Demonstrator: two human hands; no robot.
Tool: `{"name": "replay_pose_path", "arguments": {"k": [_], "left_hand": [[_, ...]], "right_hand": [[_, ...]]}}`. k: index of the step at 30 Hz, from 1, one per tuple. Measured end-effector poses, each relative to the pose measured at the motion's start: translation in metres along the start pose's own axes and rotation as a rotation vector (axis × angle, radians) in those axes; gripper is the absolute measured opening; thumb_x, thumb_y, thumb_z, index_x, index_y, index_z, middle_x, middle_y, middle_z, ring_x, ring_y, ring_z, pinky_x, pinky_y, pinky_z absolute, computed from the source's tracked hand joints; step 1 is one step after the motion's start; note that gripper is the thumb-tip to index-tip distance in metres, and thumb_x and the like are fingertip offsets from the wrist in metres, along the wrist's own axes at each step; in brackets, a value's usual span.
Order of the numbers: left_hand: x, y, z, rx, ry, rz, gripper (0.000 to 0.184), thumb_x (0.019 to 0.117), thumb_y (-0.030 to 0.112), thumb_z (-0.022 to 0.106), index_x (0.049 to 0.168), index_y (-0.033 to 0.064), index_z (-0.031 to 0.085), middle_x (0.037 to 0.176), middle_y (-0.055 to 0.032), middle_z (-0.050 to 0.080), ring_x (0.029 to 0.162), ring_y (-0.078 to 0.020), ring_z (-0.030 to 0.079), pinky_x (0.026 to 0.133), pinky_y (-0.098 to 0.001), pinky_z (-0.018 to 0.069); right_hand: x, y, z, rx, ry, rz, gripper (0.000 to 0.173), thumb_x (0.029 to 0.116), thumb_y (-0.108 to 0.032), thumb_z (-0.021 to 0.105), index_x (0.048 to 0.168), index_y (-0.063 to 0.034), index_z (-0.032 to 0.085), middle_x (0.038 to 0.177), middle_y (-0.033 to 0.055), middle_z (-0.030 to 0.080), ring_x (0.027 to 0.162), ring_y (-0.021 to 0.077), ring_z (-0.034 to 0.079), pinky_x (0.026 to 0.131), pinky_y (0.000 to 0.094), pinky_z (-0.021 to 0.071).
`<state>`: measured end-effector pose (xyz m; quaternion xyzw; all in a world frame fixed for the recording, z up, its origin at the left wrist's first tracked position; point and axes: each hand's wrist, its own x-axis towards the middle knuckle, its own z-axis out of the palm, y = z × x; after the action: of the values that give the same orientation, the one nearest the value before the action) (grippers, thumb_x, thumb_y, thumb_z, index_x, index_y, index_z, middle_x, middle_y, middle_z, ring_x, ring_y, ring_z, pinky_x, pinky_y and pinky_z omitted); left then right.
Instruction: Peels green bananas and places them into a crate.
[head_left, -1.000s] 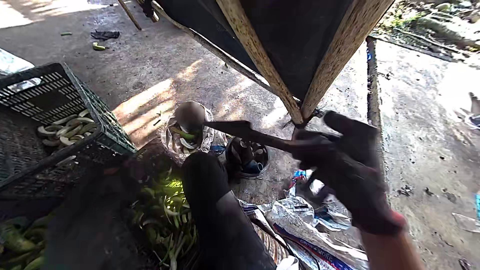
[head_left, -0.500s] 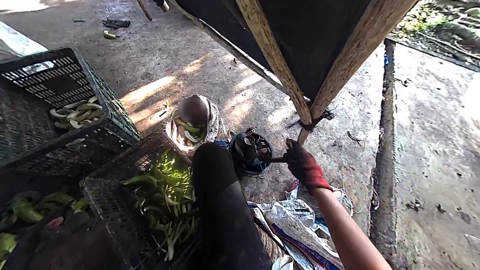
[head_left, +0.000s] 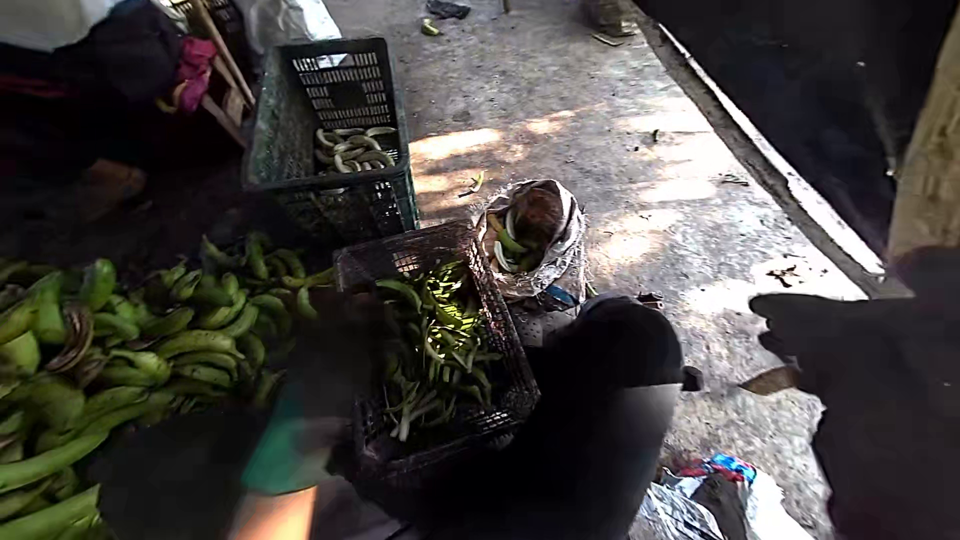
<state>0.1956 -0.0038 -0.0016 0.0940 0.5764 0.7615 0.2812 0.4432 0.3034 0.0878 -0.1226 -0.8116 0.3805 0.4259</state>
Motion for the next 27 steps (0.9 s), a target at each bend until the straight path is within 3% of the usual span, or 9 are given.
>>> {"name": "replay_pose_path", "arguments": {"k": [3,9,11,13,15,17,20,23,27], "left_hand": [[-0.002,-0.023,0.046,-0.267,-0.287,-0.083,0.041,0.1098,0.035,0.038,0.132,0.0055,0.056,0.107,-0.0089,0.072,0.089,-0.0196,0.072,0.076,-0.0358,0.0621],[-0.003,-0.044,0.047,-0.566,0.032,-0.224,0.043,0.1112,0.022,0.025,0.098,0.0125,0.064,0.076,0.0005,0.069,0.066,-0.0055,0.067,0.058,-0.0209,0.0576],[0.020,-0.061,0.037,-0.435,0.190,-0.106,0.019,0.1060,0.013,0.043,0.115,0.0074,0.059,0.084,-0.0048,0.068,0.070,-0.0119,0.068,0.062,-0.0278,0.0600],[0.028,-0.061,0.041,-0.197,0.199,-0.053,0.044,0.0936,0.013,0.062,0.134,0.0012,0.049,0.098,-0.0069,0.068,0.083,-0.0144,0.068,0.073,-0.0325,0.0609],[0.031,-0.050,0.057,0.011,0.048,-0.075,0.052,0.0888,0.024,0.071,0.130,-0.0016,0.053,0.097,-0.0047,0.067,0.083,-0.0116,0.066,0.074,-0.0304,0.0589],[0.048,-0.037,0.068,0.251,0.030,-0.023,0.053,0.0861,0.034,0.074,0.126,0.0021,0.060,0.103,-0.0022,0.069,0.090,-0.0079,0.067,0.079,-0.0281,0.0580],[0.113,-0.044,0.038,0.642,0.166,0.032,0.056,0.0936,0.037,0.066,0.137,0.0030,0.055,0.110,-0.0111,0.068,0.095,-0.0167,0.067,0.085,-0.0386,0.0574],[0.176,-0.089,-0.003,1.126,0.032,-0.310,0.063,0.0965,0.034,0.066,0.146,0.0000,0.047,0.131,-0.0254,0.061,0.120,-0.0387,0.061,0.104,-0.0583,0.0468],[0.212,-0.186,-0.011,1.505,0.003,-0.636,0.088,0.0882,0.050,0.069,0.158,0.0104,0.032,0.139,-0.0277,0.056,0.127,-0.0460,0.056,0.100,-0.0650,0.0476]], "right_hand": [[0.000,-0.015,0.086,0.297,-0.140,-0.130,0.024,0.1030,-0.035,0.058,0.126,-0.0294,0.062,0.121,-0.0105,0.069,0.111,0.0105,0.067,0.094,0.0351,0.0597],[-0.063,0.006,0.199,0.295,-0.617,-0.084,0.062,0.0784,-0.057,0.077,0.123,-0.0143,0.071,0.139,0.0140,0.062,0.141,0.0312,0.047,0.120,0.0515,0.0350],[-0.074,0.018,0.204,0.468,-0.589,0.124,0.069,0.0776,-0.045,0.083,0.128,-0.0029,0.064,0.144,0.0174,0.057,0.141,0.0264,0.047,0.118,0.0445,0.0404],[-0.070,0.028,0.209,0.672,-0.500,0.478,0.089,0.0843,-0.033,0.081,0.149,0.0109,0.038,0.150,0.0188,0.049,0.136,0.0183,0.052,0.112,0.0354,0.0479],[-0.064,0.036,0.210,0.871,-0.467,0.851,0.093,0.0877,-0.027,0.077,0.158,-0.0027,0.021,0.136,0.0035,0.060,0.109,0.0076,0.066,0.089,0.0283,0.0589],[-0.065,0.047,0.209,0.992,-0.386,1.028,0.060,0.0918,-0.020,0.069,0.143,-0.0077,0.041,0.101,0.0013,0.073,0.078,0.0121,0.072,0.067,0.0318,0.0623],[-0.064,0.061,0.200,0.998,-0.216,1.100,0.051,0.0910,-0.011,0.064,0.136,-0.0051,0.041,0.092,0.0081,0.074,0.073,0.0206,0.073,0.063,0.0377,0.0634],[-0.059,0.065,0.203,0.903,-0.024,1.094,0.054,0.0872,-0.010,0.063,0.135,-0.0078,0.038,0.087,0.0033,0.071,0.069,0.0174,0.072,0.060,0.0358,0.0624],[-0.059,0.074,0.210,0.923,-0.034,1.062,0.050,0.0935,-0.048,0.070,0.119,-0.0105,0.048,0.078,0.0005,0.068,0.061,0.0133,0.067,0.057,0.0317,0.0604]]}}
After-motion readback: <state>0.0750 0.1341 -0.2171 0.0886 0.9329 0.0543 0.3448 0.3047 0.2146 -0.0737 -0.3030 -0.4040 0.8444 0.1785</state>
